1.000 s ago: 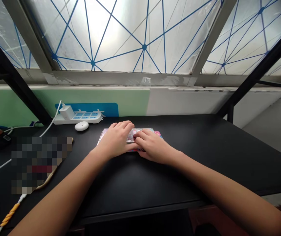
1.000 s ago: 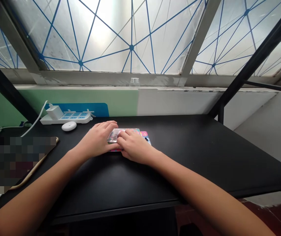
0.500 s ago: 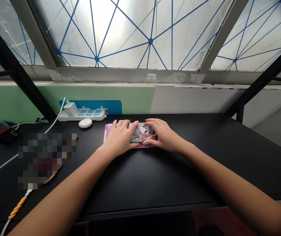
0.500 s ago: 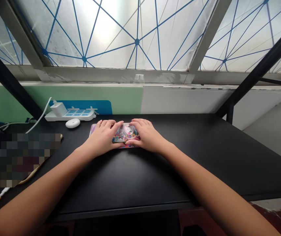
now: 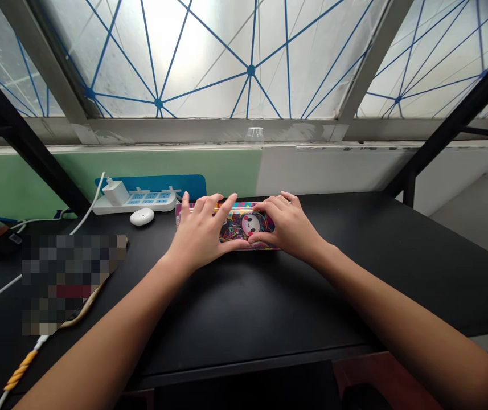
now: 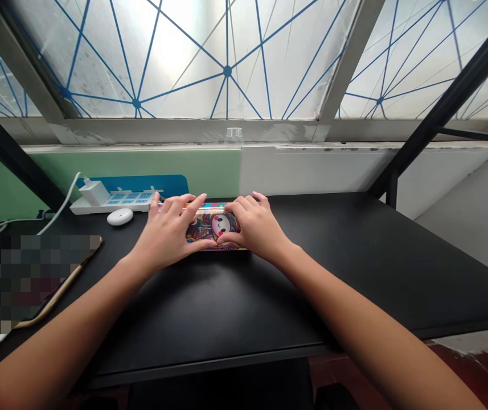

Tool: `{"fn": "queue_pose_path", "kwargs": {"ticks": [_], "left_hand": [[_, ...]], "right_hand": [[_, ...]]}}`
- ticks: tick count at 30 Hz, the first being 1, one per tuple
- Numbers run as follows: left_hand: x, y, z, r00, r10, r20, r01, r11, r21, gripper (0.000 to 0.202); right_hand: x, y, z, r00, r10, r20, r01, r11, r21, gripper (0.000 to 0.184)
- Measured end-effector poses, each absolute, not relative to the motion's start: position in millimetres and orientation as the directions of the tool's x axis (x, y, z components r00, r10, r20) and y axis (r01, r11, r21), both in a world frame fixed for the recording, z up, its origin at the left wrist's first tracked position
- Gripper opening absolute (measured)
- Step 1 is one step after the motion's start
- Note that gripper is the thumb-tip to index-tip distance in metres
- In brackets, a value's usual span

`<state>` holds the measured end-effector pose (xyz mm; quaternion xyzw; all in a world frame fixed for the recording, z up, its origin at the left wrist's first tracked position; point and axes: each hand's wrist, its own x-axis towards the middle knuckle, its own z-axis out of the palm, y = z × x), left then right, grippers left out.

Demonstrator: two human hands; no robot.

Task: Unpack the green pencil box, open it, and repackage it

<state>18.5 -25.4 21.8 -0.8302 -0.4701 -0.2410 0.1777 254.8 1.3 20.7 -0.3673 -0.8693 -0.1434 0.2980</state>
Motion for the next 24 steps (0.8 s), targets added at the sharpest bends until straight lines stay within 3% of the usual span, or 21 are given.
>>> {"fn": "queue_pose_path", "kwargs": {"ticks": [8, 11, 13, 17, 20, 24], "left_hand": [[10, -27, 39, 0.461, 0.691, 0.556, 0.876, -0.456, -0.16, 0.054], [20, -31, 36, 0.526, 0.684, 0.506, 0.844, -0.495, -0.207, 0.038], [26, -34, 33, 0.545, 0.703, 0.457, 0.834, -0.508, -0.214, 0.031], [29, -36, 28, 0.527, 0.775, 0.349, 0.848, -0.506, -0.157, 0.03], [25, -34, 25, 0.51, 0.801, 0.312, 0.857, -0.504, -0.107, 0.033], [18, -28, 20, 0.471, 0.808, 0.354, 0.872, -0.486, -0.052, 0.062]], "right_hand": [[255, -6, 27, -0.56, 0.434, 0.706, 0.714, 0.685, 0.146, 0.039], [256, -6, 26, -0.527, 0.485, 0.698, 0.763, 0.632, 0.137, 0.057], [254, -5, 23, -0.573, 0.549, 0.608, 0.757, 0.639, 0.136, 0.055], [246, -4, 13, -0.658, 0.65, 0.379, 0.725, 0.683, 0.089, 0.035], [241, -6, 10, -0.665, 0.663, 0.344, 0.729, 0.677, 0.102, 0.026], [239, -9, 12, -0.665, 0.668, 0.334, 0.728, 0.68, 0.091, 0.029]]}}
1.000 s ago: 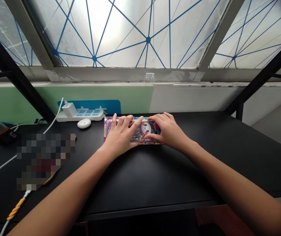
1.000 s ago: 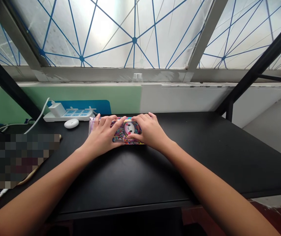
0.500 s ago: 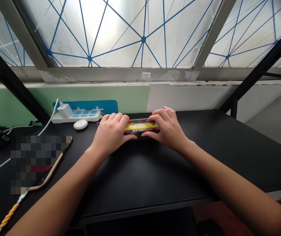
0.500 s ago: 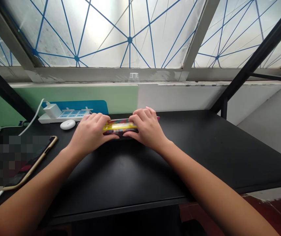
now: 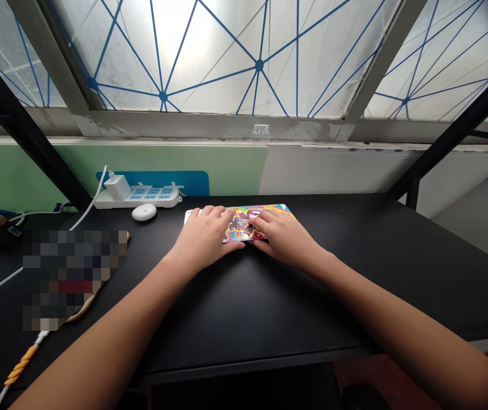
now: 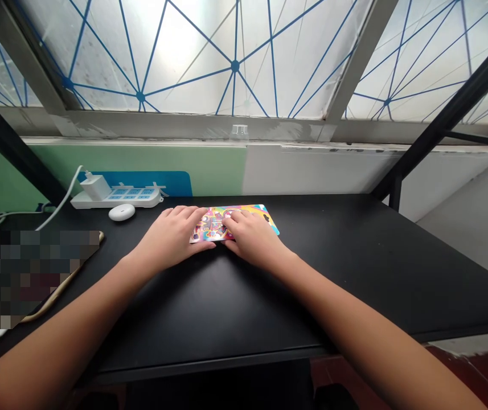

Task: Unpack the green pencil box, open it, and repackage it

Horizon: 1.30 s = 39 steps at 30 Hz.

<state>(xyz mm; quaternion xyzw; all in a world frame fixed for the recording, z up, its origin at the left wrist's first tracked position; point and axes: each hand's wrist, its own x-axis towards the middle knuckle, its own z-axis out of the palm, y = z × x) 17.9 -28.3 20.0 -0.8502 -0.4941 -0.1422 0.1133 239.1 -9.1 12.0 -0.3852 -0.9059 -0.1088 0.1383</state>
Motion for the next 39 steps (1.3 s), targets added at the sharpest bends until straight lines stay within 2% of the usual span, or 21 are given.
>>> {"fn": "queue_pose_path", "kwargs": {"ticks": [2, 5, 8, 12, 17, 21, 23, 26, 28, 30, 34, 39], "left_hand": [[15, -24, 15, 0.444, 0.84, 0.313, 0.888, -0.458, -0.032, 0.076], [11, -19, 8, 0.42, 0.883, 0.209, 0.903, -0.429, -0.006, 0.087], [8, -15, 3, 0.406, 0.896, 0.179, 0.909, -0.417, 0.027, 0.092], [7, -13, 2, 0.378, 0.911, 0.164, 0.92, -0.39, 0.045, 0.093], [7, -12, -1, 0.363, 0.919, 0.153, 0.925, -0.376, 0.063, 0.095], [6, -11, -2, 0.354, 0.925, 0.139, 0.927, -0.367, 0.077, 0.097], [7, -11, -1, 0.36, 0.923, 0.136, 0.925, -0.372, 0.073, 0.096], [8, -12, 1, 0.366, 0.921, 0.131, 0.925, -0.375, 0.053, 0.095], [9, -13, 2, 0.368, 0.922, 0.124, 0.926, -0.375, 0.037, 0.094], [10, -14, 2, 0.373, 0.92, 0.121, 0.925, -0.378, 0.023, 0.092], [10, -14, 2, 0.374, 0.918, 0.132, 0.925, -0.379, 0.016, 0.091], [14, -15, 3, 0.421, 0.897, 0.136, 0.903, -0.428, 0.026, 0.089]], "right_hand": [[240, -9, 11, -0.666, 0.667, 0.335, 0.722, 0.689, 0.064, 0.035], [240, -6, 6, -0.678, 0.647, 0.349, 0.698, 0.716, 0.026, 0.046], [239, -5, 1, -0.692, 0.644, 0.325, 0.685, 0.729, 0.014, 0.057], [241, -5, 9, -0.68, 0.703, 0.206, 0.712, 0.701, -0.043, 0.066], [265, 0, 28, -0.638, 0.766, 0.075, 0.75, 0.641, -0.166, 0.062], [296, 13, 38, -0.576, 0.816, 0.052, 0.789, 0.572, -0.226, 0.05], [308, 19, 41, -0.483, 0.874, 0.044, 0.855, 0.482, -0.191, 0.05], [308, 23, 40, -0.378, 0.918, 0.119, 0.923, 0.384, -0.031, 0.055], [295, 20, 33, -0.441, 0.863, 0.248, 0.894, 0.447, 0.034, 0.053], [278, 15, 22, -0.543, 0.773, 0.328, 0.825, 0.565, 0.033, 0.051], [255, 7, 13, -0.654, 0.713, 0.252, 0.724, 0.687, -0.064, 0.059], [265, 7, 29, -0.567, 0.807, 0.163, 0.788, 0.59, -0.177, 0.042]]}}
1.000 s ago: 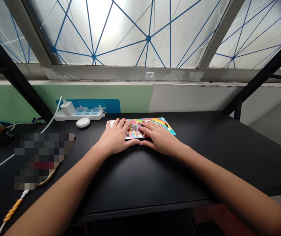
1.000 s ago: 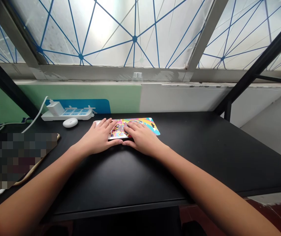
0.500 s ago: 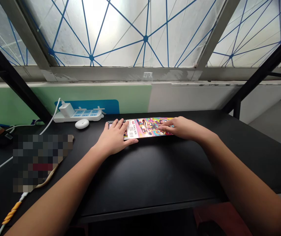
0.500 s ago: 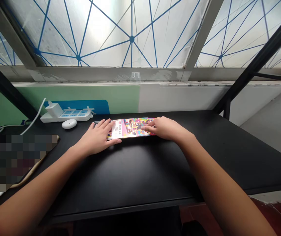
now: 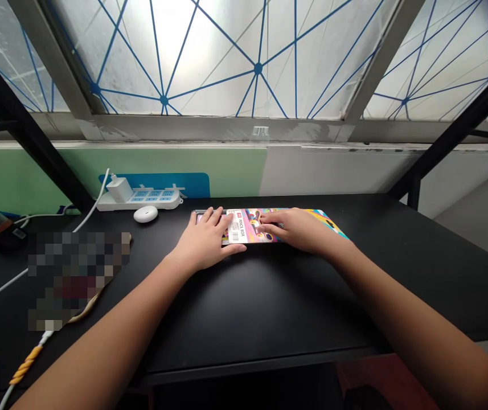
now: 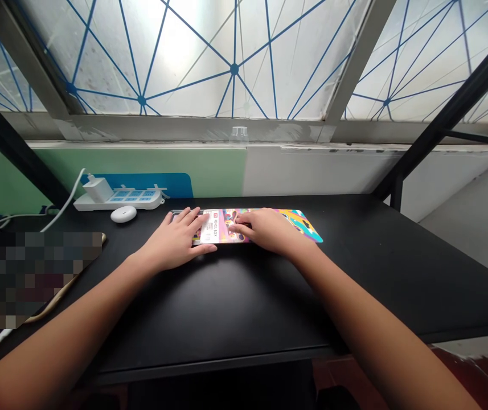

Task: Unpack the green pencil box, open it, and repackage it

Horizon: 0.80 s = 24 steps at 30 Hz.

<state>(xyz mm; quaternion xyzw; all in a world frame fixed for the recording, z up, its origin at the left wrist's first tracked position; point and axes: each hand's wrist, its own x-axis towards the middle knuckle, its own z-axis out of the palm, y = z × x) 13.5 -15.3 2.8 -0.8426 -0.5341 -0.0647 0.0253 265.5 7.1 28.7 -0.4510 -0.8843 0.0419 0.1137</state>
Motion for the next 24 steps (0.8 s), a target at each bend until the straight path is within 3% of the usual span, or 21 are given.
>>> {"fn": "queue_pose_path", "kwargs": {"ticks": [6, 15, 18, 24], "left_hand": [[16, -17, 2, 0.429, 0.89, 0.152, 0.899, -0.438, 0.024, 0.088], [14, -18, 8, 0.378, 0.908, 0.18, 0.913, -0.398, 0.092, 0.082], [14, -17, 10, 0.322, 0.92, 0.223, 0.931, -0.351, 0.105, 0.077], [12, -15, 4, 0.384, 0.92, 0.083, 0.899, -0.393, 0.196, 0.077]], "right_hand": [[263, 9, 17, -0.596, 0.754, 0.275, 0.751, 0.645, -0.14, 0.045], [263, 11, 7, -0.664, 0.743, 0.085, 0.735, 0.669, -0.107, 0.084], [254, 9, 2, -0.685, 0.712, 0.157, 0.717, 0.696, -0.028, 0.078], [244, 7, -7, -0.725, 0.651, 0.225, 0.672, 0.74, 0.025, 0.07]]}}
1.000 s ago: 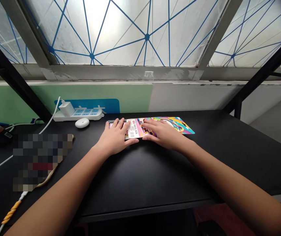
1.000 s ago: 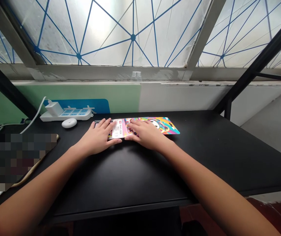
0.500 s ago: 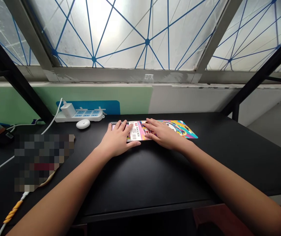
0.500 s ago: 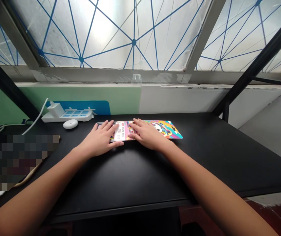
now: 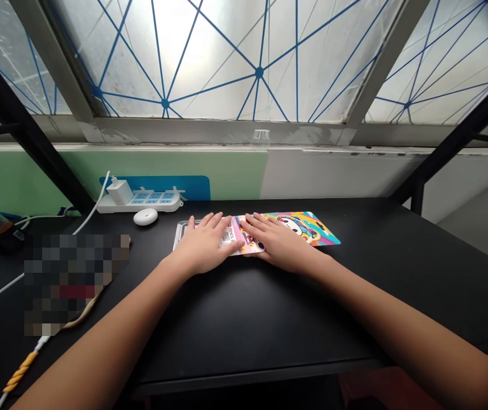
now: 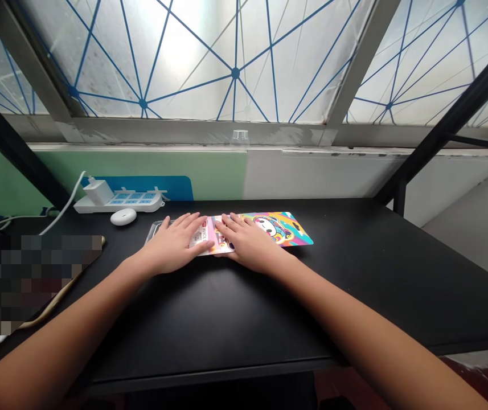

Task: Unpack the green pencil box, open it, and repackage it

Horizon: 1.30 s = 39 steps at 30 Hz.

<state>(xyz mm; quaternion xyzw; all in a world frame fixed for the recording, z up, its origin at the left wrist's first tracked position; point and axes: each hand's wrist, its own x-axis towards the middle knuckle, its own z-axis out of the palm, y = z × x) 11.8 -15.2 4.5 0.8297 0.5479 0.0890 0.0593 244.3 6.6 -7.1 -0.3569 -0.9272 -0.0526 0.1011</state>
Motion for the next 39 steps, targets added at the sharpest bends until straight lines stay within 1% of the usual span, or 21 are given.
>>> {"fn": "queue_pose_path", "kwargs": {"ticks": [3, 5, 10, 12, 14, 17, 21, 25, 27, 29, 30, 31, 32, 34, 35, 36, 37, 38, 39], "left_hand": [[10, -14, 4, 0.373, 0.924, 0.088, 0.898, -0.384, 0.216, 0.078], [9, -14, 5, 0.366, 0.927, 0.084, 0.9, -0.376, 0.221, 0.08], [6, -13, 11, 0.346, 0.938, 0.03, 0.907, -0.343, 0.246, 0.085], [6, -13, 12, 0.347, 0.938, 0.013, 0.904, -0.338, 0.26, 0.086], [4, -13, 13, 0.348, 0.938, 0.006, 0.902, -0.336, 0.269, 0.087], [1, -11, 14, 0.356, 0.934, 0.007, 0.899, -0.345, 0.269, 0.087], [-8, -5, 13, 0.365, 0.931, 0.001, 0.897, -0.352, 0.269, 0.084], [-19, 4, 12, 0.355, 0.935, 0.008, 0.904, -0.345, 0.253, 0.082], [-23, 7, 12, 0.355, 0.935, 0.019, 0.903, -0.349, 0.25, 0.081], [-24, 10, 11, 0.353, 0.935, 0.035, 0.901, -0.35, 0.256, 0.08], [-24, 10, 11, 0.35, 0.936, 0.046, 0.9, -0.35, 0.262, 0.079], [-24, 11, 11, 0.347, 0.936, 0.057, 0.897, -0.349, 0.27, 0.078], [-24, 12, 10, 0.34, 0.938, 0.069, 0.895, -0.345, 0.282, 0.075], [-24, 12, 9, 0.318, 0.943, 0.092, 0.891, -0.331, 0.309, 0.068], [-24, 12, 8, 0.307, 0.946, 0.101, 0.89, -0.323, 0.32, 0.065], [-24, 13, 8, 0.298, 0.948, 0.109, 0.89, -0.317, 0.328, 0.061], [-24, 13, 7, 0.292, 0.949, 0.116, 0.89, -0.314, 0.331, 0.059], [-23, 12, 6, 0.29, 0.949, 0.121, 0.89, -0.314, 0.33, 0.058], [-22, 12, 6, 0.291, 0.948, 0.125, 0.89, -0.316, 0.327, 0.058]], "right_hand": [[249, 7, -5, -0.734, 0.639, 0.229, 0.659, 0.752, 0.014, 0.067], [254, 8, -4, -0.746, 0.621, 0.242, 0.641, 0.767, 0.009, 0.068], [289, 11, -9, -0.79, 0.545, 0.282, 0.563, 0.826, -0.019, 0.069], [312, 11, -12, -0.778, 0.547, 0.307, 0.57, 0.821, -0.02, 0.07], [334, 11, -16, -0.752, 0.57, 0.33, 0.603, 0.798, -0.005, 0.071], [358, 9, -16, -0.709, 0.614, 0.347, 0.669, 0.741, 0.055, 0.071], [375, 11, -6, -0.656, 0.652, 0.379, 0.734, 0.667, 0.123, 0.062], [386, 10, 15, -0.557, 0.669, 0.491, 0.812, 0.563, 0.155, 0.053], [382, 3, 28, -0.466, 0.674, 0.573, 0.868, 0.475, 0.147, 0.051], [368, -11, 42, -0.382, 0.652, 0.655, 0.907, 0.399, 0.132, 0.05], [357, -20, 47, -0.374, 0.629, 0.681, 0.91, 0.392, 0.137, 0.05], [343, -31, 50, -0.409, 0.604, 0.684, 0.893, 0.421, 0.162, 0.051], [327, -43, 51, -0.487, 0.572, 0.66, 0.849, 0.487, 0.204, 0.051], [292, -72, 43, -0.671, 0.53, 0.518, 0.717, 0.641, 0.273, 0.052], [274, -86, 35, -0.737, 0.496, 0.46, 0.653, 0.697, 0.296, 0.05], [258, -98, 25, -0.781, 0.474, 0.405, 0.606, 0.733, 0.309, 0.047], [242, -108, 15, -0.808, 0.479, 0.344, 0.578, 0.758, 0.302, 0.043], [228, -115, 4, -0.82, 0.496, 0.286, 0.566, 0.774, 0.283, 0.043], [215, -118, -5, -0.816, 0.518, 0.256, 0.575, 0.773, 0.268, 0.047]]}}
